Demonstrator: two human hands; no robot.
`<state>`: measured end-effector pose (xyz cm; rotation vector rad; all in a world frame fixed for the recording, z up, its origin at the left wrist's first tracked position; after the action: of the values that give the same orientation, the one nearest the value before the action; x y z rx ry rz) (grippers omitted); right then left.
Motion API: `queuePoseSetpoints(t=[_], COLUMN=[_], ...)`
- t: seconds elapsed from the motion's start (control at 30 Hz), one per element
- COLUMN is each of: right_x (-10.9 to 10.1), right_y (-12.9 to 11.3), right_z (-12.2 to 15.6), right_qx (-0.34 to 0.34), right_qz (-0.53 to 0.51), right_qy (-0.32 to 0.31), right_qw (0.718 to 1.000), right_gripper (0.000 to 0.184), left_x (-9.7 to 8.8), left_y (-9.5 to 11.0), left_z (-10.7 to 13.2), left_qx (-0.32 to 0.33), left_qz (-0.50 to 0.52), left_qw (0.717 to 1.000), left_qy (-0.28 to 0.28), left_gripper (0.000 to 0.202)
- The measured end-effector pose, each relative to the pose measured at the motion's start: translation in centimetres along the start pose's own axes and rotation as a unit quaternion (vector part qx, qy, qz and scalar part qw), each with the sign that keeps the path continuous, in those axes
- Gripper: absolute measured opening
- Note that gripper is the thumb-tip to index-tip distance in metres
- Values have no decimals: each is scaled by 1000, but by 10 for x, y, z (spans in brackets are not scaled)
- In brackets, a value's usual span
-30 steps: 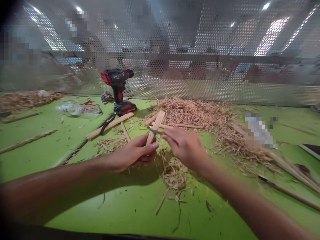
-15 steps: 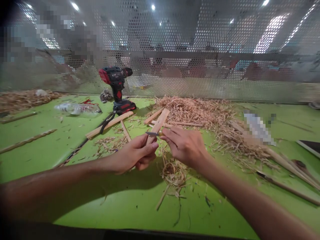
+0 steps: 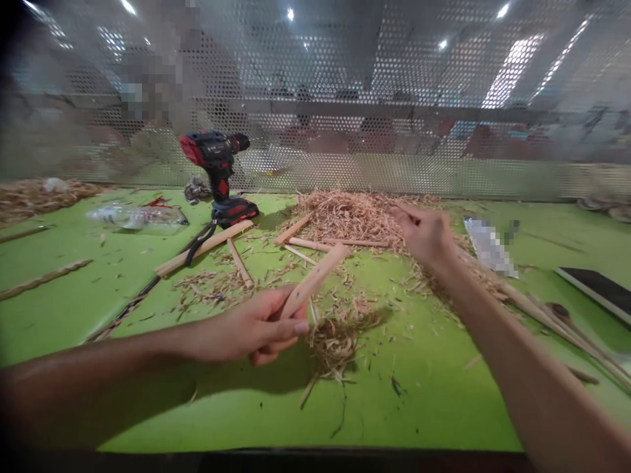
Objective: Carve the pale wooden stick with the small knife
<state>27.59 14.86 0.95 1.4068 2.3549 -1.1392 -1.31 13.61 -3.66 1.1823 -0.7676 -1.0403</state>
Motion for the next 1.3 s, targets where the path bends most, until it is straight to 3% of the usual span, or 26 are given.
queuePoseSetpoints(t=[0.07,0.17,0.37,0.47,0.57,0.8,0.93,1.0,1.13,1.23,1.3], right_x=[-7,3,42,56,60,57,60,57,27,4,1], right_y=[1,-22,-76,-88,-90,-85,-85,-75,-23,5,4], right_z=[-4,6,48,65,72,66,66,61,29,6,2], right_qx=[10,4,-117,-198,-215,-211,-216,-179,-34,-12,-19], right_qz=[-6,-45,-98,-67,-20,46,41,28,-5,1,-4], right_qy=[7,-59,-200,-212,-208,-222,-211,-210,-123,-34,-4], right_qw=[1000,997,968,955,954,951,952,961,992,999,1000], right_gripper=[27,31,28,27,29,34,33,33,33,34,32], left_x=[-5,-14,-21,-19,-18,-16,-16,-14,-2,0,-5], left_y=[-2,-6,-8,-8,-8,-7,-5,-8,-14,-14,-14], left_z=[-3,-10,-13,-12,-11,-11,-12,-10,-3,-2,-6], left_qx=[11,8,8,22,32,7,37,33,-21,-26,-37], left_qz=[17,69,125,111,74,-24,-41,-37,-53,-4,58], left_qw=[999,996,989,990,990,984,984,985,993,997,995], left_qy=[33,56,84,89,117,174,170,166,102,70,79], left_gripper=[36,36,37,35,32,32,32,32,37,36,33])
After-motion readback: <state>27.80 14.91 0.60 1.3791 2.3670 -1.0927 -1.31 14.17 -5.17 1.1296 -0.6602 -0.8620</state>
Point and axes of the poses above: each hand's wrist, its own z-axis away from the middle knuckle, its own x-axis out of the palm, y = z × x, the point moved 3 cm from there along -z, towards the middle knuckle, and after that the axes turned 10 degrees about -z, right-handed, at the moved point
